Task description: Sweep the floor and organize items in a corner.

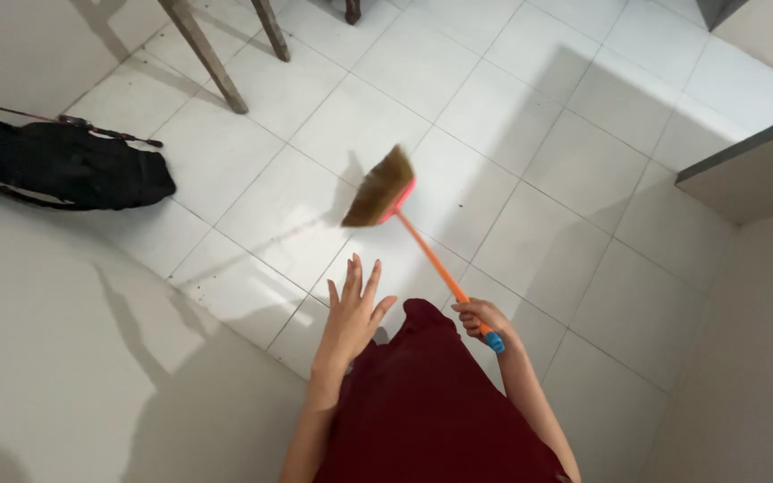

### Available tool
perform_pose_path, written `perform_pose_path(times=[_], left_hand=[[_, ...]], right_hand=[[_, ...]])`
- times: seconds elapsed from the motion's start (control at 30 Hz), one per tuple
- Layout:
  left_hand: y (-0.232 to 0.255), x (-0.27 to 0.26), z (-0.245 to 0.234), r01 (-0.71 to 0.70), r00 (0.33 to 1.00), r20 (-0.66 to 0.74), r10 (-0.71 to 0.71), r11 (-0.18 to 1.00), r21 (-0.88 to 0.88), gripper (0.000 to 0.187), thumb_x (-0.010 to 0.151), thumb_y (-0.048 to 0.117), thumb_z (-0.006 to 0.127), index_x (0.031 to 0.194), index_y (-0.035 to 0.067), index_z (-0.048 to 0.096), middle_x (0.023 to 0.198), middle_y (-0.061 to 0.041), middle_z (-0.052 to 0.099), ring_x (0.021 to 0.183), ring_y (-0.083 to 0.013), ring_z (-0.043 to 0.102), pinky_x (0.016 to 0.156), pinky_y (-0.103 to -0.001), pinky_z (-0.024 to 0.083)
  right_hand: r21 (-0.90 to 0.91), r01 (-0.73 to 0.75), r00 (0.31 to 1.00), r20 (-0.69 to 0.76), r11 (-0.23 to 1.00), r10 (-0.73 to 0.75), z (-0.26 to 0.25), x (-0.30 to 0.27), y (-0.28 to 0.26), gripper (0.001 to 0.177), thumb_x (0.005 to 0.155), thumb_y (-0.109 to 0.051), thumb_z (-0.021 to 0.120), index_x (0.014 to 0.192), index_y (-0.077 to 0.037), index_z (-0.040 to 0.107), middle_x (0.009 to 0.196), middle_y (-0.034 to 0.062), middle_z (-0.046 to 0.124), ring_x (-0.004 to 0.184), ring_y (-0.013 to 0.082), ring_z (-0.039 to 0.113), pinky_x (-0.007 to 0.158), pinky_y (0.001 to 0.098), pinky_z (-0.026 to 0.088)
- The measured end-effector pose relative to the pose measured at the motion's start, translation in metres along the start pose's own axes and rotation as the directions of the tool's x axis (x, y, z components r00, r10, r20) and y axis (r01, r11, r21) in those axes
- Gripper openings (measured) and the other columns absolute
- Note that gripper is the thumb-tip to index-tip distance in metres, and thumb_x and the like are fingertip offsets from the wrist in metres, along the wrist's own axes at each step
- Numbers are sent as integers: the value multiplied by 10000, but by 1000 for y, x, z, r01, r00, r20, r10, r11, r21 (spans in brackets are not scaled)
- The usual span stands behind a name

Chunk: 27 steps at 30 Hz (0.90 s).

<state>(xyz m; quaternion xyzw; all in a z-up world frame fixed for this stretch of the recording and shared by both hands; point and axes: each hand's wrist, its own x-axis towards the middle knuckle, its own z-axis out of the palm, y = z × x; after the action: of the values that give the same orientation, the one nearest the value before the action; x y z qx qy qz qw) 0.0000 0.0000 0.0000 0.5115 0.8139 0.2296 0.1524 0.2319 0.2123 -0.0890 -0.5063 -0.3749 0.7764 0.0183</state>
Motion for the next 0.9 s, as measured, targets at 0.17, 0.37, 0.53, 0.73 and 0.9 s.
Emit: perform_pose_path(times=[0.17, 0.37, 0.53, 0.73, 0.9], left_hand=[[4, 1, 1, -9, 999, -32, 10, 999, 38, 744, 1008, 578, 444, 1601, 154, 296, 1676, -266, 104, 1548, -397, 157, 1166, -691, 203], [7, 0, -7, -23, 997, -74, 25, 1000, 19, 775, 1000, 580, 432, 1616, 132, 285, 1683, -249, 94, 1555, -400, 164, 1156, -697, 202], [2, 1, -4, 28, 1000, 2, -28, 999, 37, 743, 1013, 593, 420, 1603, 158, 293, 1685, -241, 95, 1549, -378, 169, 1190, -688, 167], [1, -1, 0, 37, 999, 29, -37, 999, -1, 752, 1018, 594, 401, 1620, 160, 280, 1686, -231, 146, 1561, -379, 164, 1198, -684, 172], [-1, 1, 2, 22, 1000, 6, -22, 1000, 4, 746, 1014, 569, 447, 1616, 167, 268, 1676, -242, 142, 1545, -385, 181, 1179, -690, 177]], right_hand=[[224, -181, 974, 174, 958, 143, -5, 15, 22, 106, 965, -137, 608, 1012, -59, 554, 612, -67, 391, 432, 15, 334, 346, 177, 256], [258, -358, 917, 277, 897, 286, -37, 52, 63, 142, 993, -145, 605, 932, -90, 489, 585, -69, 382, 402, 11, 324, 320, 166, 254], [218, -321, 934, 235, 922, 270, -66, 64, 69, 160, 978, -102, 602, 893, -95, 467, 618, -48, 412, 435, 26, 352, 352, 188, 259], [130, -217, 976, 26, 967, 216, -112, 91, 72, 178, 941, -79, 657, 916, -71, 481, 631, -37, 427, 444, 39, 343, 366, 216, 247], [-429, 39, 952, -260, 903, -164, -95, 95, 74, 272, 851, -72, 711, 1072, 60, 623, 667, 89, 594, 452, 142, 514, 371, 299, 402]])
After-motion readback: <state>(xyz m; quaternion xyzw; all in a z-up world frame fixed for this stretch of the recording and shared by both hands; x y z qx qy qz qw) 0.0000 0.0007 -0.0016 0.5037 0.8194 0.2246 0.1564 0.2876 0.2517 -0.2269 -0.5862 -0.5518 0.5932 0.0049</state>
